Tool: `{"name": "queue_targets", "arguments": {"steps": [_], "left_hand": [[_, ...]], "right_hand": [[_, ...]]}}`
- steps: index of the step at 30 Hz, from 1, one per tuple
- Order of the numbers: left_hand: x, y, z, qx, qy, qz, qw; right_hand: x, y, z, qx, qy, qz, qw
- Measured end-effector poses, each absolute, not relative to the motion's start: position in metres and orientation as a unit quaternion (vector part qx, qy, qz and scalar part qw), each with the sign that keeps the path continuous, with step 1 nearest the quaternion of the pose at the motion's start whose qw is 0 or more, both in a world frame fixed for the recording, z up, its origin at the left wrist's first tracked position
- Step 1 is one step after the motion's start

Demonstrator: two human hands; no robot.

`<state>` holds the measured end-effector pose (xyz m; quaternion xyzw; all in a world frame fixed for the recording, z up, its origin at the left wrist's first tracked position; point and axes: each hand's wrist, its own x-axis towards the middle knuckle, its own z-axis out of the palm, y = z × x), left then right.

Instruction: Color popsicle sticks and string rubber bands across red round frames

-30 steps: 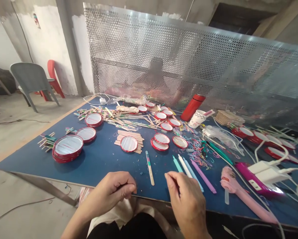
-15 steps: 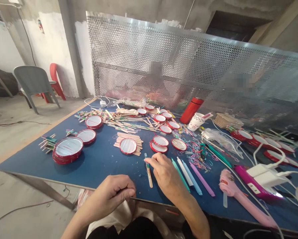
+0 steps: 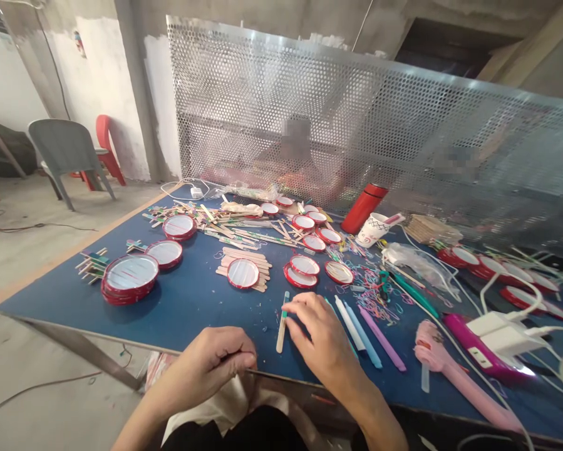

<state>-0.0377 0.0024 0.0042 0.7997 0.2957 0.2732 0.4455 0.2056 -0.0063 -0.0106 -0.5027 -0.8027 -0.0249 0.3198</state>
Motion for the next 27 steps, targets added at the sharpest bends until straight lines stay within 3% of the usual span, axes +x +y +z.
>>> {"name": "queue_targets", "arguments": {"steps": [5,18,27], "left_hand": [[-0.037,0.004,0.003,0.800,0.294,0.272,0.447],[-0.037,0.003,0.002,0.798,0.304,0.271,0.444],[-0.039,0.003,-0.001,0.800,0.297,0.274,0.445]], "right_hand": [[0.194,-0.030,-0.004,-0.486,-0.815,0.035,0.313],[0.206,-0.027,-0.015,-0.468,-0.817,0.026,0.335],[0.221,-0.040,0.015,-0.475,-0.791,0.085,0.375]]}}
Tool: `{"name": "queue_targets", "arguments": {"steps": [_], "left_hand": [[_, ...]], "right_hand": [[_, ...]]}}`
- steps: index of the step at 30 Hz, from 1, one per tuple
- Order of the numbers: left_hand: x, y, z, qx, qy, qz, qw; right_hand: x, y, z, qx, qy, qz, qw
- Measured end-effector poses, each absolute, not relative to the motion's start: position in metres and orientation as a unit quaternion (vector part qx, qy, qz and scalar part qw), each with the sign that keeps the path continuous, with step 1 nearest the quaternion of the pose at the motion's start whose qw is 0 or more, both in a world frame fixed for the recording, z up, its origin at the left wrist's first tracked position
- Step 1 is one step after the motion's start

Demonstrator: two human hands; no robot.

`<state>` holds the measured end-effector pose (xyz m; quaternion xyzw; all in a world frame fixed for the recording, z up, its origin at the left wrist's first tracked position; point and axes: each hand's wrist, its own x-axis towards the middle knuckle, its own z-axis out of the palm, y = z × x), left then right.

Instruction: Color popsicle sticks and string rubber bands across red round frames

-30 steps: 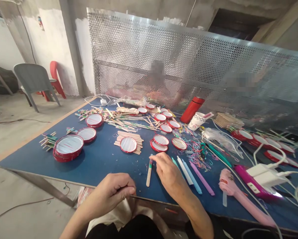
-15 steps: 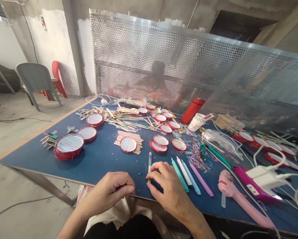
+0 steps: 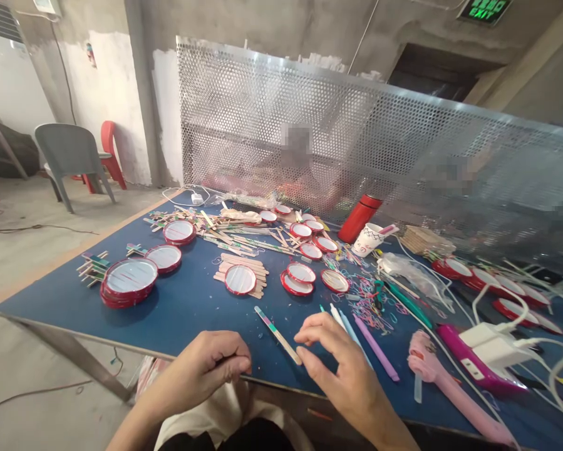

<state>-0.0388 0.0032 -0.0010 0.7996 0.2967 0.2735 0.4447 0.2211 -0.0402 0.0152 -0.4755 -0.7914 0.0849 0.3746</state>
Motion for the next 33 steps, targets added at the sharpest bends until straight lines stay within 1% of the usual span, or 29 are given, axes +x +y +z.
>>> {"name": "queue_targets", "arguments": {"steps": [5,10,16,22,33], "left_hand": [[-0.039,0.003,-0.003,0.802,0.287,0.282,0.441],[-0.038,0.002,-0.001,0.809,0.287,0.283,0.427],[-0.037,-0.001,0.003,0.807,0.296,0.281,0.427],[-0.037,0.000,0.000,0.804,0.293,0.285,0.432],[-0.037,-0.001,-0.002,0.813,0.282,0.291,0.417]], "right_hand": [[0.219,-0.037,0.008,-0.532,-0.792,0.003,0.299],[0.201,-0.037,-0.008,-0.549,-0.791,-0.058,0.265],[0.200,-0.034,-0.017,-0.555,-0.780,-0.137,0.257],[0.201,-0.037,-0.019,-0.598,-0.750,-0.141,0.245],[0.195,-0.056,-0.027,-0.650,-0.687,-0.240,0.219]]}}
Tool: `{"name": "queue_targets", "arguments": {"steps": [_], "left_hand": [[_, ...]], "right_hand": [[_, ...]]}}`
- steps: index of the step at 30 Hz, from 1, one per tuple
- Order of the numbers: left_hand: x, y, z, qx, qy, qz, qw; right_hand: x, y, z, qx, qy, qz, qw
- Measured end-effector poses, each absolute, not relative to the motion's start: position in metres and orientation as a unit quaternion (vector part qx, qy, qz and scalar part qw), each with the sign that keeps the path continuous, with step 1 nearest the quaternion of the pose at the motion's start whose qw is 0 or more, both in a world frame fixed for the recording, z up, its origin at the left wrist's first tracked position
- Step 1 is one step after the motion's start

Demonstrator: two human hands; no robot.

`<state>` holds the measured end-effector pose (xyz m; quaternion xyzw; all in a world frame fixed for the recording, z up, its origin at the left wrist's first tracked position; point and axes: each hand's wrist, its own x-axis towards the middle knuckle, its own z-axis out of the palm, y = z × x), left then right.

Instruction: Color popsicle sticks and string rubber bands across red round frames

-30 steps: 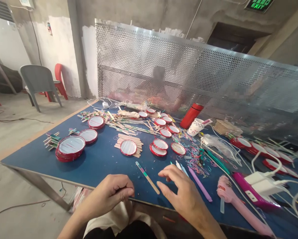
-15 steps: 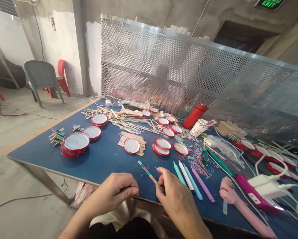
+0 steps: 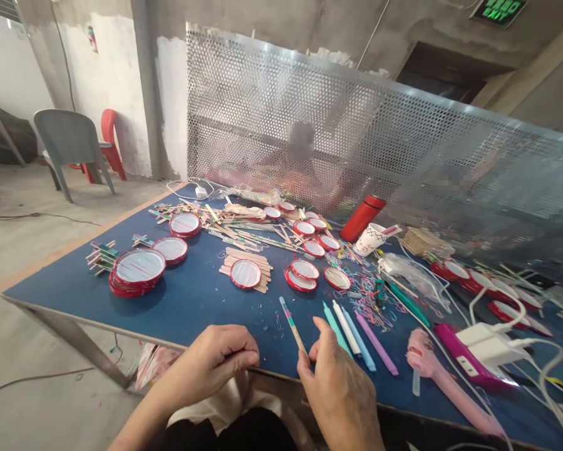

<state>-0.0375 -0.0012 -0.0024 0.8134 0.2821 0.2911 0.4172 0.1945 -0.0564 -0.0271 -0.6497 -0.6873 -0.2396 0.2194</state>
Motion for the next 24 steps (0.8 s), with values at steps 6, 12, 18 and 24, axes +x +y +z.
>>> {"name": "queue_targets", "arguments": {"steps": [6,12,18,24], "left_hand": [[-0.037,0.001,-0.001,0.817,0.280,0.295,0.409],[-0.036,0.001,-0.002,0.820,0.275,0.299,0.402],[-0.038,0.002,-0.003,0.827,0.273,0.296,0.393],[-0.038,0.003,-0.003,0.826,0.282,0.299,0.385]], "right_hand": [[0.201,-0.061,-0.022,-0.659,-0.683,-0.164,0.269],[0.220,-0.067,-0.022,-0.685,-0.564,0.083,0.453],[0.230,-0.102,-0.039,-0.728,-0.570,0.163,0.344],[0.270,-0.140,-0.067,-0.693,-0.698,-0.054,0.172]]}}
